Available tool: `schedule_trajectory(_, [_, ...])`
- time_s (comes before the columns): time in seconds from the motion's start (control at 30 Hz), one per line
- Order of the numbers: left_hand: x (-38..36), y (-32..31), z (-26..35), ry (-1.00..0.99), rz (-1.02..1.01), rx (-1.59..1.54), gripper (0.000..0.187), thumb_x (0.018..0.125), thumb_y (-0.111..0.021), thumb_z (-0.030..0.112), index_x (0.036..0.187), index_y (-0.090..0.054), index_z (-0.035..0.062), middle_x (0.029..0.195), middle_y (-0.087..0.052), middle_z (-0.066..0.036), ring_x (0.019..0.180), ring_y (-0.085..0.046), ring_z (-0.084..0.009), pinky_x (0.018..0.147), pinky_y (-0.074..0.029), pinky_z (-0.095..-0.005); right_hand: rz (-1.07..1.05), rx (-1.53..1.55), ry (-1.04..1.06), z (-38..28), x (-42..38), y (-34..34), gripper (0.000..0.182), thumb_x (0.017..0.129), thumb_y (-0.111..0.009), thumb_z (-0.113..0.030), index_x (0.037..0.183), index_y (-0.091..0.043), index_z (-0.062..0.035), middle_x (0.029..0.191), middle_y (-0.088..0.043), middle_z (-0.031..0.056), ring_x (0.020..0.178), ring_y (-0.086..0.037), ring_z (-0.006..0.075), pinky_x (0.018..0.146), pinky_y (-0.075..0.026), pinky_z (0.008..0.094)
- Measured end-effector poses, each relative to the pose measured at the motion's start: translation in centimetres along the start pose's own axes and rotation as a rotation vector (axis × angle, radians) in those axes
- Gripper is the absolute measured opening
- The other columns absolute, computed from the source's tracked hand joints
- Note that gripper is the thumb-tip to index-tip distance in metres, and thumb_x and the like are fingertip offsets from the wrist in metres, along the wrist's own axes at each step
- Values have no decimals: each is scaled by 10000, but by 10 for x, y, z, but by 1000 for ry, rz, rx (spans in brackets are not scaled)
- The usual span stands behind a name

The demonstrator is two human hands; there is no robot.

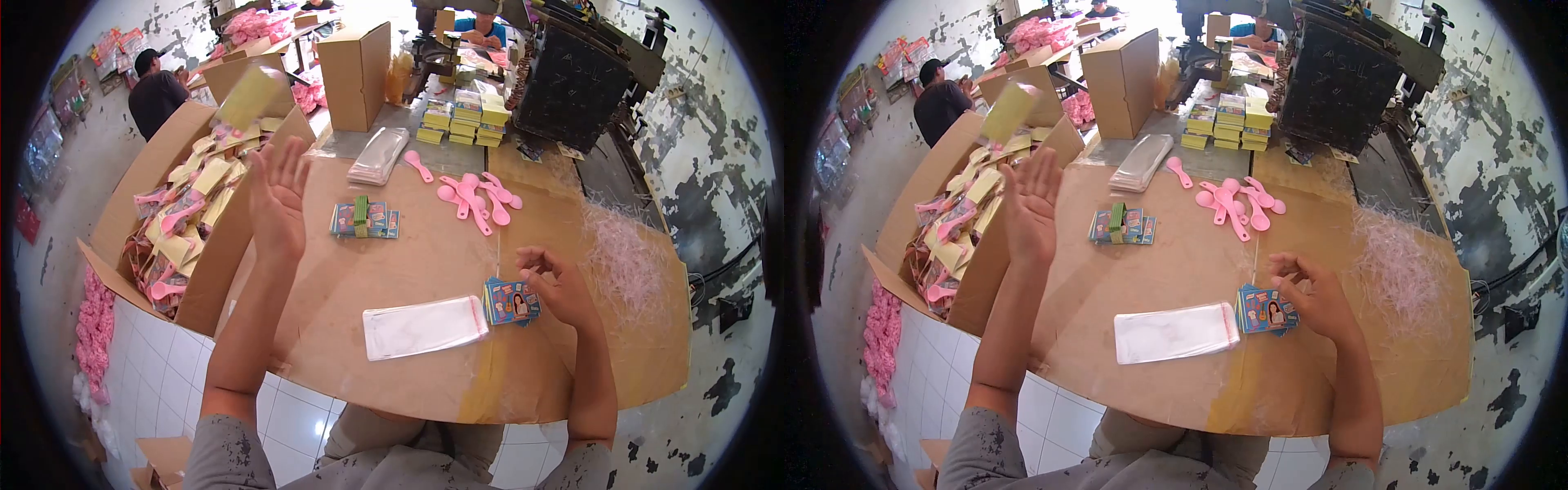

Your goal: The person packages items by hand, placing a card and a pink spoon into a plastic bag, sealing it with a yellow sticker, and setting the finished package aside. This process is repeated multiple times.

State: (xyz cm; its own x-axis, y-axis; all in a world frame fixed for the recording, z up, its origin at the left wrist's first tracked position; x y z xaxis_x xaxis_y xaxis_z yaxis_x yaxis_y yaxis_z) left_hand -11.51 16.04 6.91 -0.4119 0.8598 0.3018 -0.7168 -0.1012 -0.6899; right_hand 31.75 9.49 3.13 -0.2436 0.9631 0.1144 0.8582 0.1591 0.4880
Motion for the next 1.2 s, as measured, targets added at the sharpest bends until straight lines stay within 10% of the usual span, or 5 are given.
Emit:
schedule_trajectory(0.17, [-63, -29, -75, 310, -441, 759, 378, 989, -706, 246, 1322, -658, 74, 1199, -685, -69, 1045, -657, -166, 843, -533, -369, -79, -478, 197, -10, -5, -1, 361, 867, -782, -121, 1212, -716, -41, 1130, -681, 132, 1133, -627, 316, 960, -503, 408])
schedule_trajectory(0.33, [-163, -89, -92, -233, -1175, 1180, 344, 836, -857, 229, 1116, -743, 65, 987, -664, -69, 868, -642, -208, 727, -522, -359, -150, -395, 64, 9, -4, 0, 254, 845, -800, -102, 1073, -722, -21, 1073, -690, 120, 1051, -646, 304, 940, -501, 416])
schedule_trajectory(0.63, [-158, -69, -111, 322, -999, 1054, 244, 885, -811, 126, 1096, -721, 42, 893, -722, -71, 763, -670, -177, 695, -542, -318, -76, -288, 67, -1, -4, 11, 176, 840, -776, -43, 981, -675, -13, 962, -683, 109, 942, -663, 246, 855, -530, 376])
schedule_trajectory(1.0, [-158, -75, -104, 184, -1077, 1054, 187, 937, -750, 91, 1107, -721, 20, 887, -756, -77, 737, -688, -151, 710, -568, -301, -305, 590, 66, -27, -22, -41, 164, 910, -706, -37, 1070, -675, -24, 1096, -718, 96, 986, -677, 221, 931, -519, 350])
schedule_trajectory(1.2, [-151, -62, -111, 351, -900, 808, 119, 969, -700, 78, 1053, -669, 0, 975, -747, -71, 832, -718, -168, 755, -574, -308, -414, -183, 377, -43, -31, -89, 175, 914, -691, -34, 1088, -694, -19, 1074, -739, 84, 976, -697, 259, 903, -523, 373])
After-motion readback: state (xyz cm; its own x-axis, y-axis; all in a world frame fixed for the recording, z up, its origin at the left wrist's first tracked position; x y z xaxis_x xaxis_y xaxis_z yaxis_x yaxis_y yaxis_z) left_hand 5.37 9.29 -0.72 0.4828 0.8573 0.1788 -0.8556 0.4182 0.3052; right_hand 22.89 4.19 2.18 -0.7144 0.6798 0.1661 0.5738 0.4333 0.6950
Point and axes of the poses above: each hand's wrist, its own x-axis towards the middle knuckle, its own y-axis out of the back of the hand, z = x × y, the point moved 9 cm from there along x, towards the middle knuckle
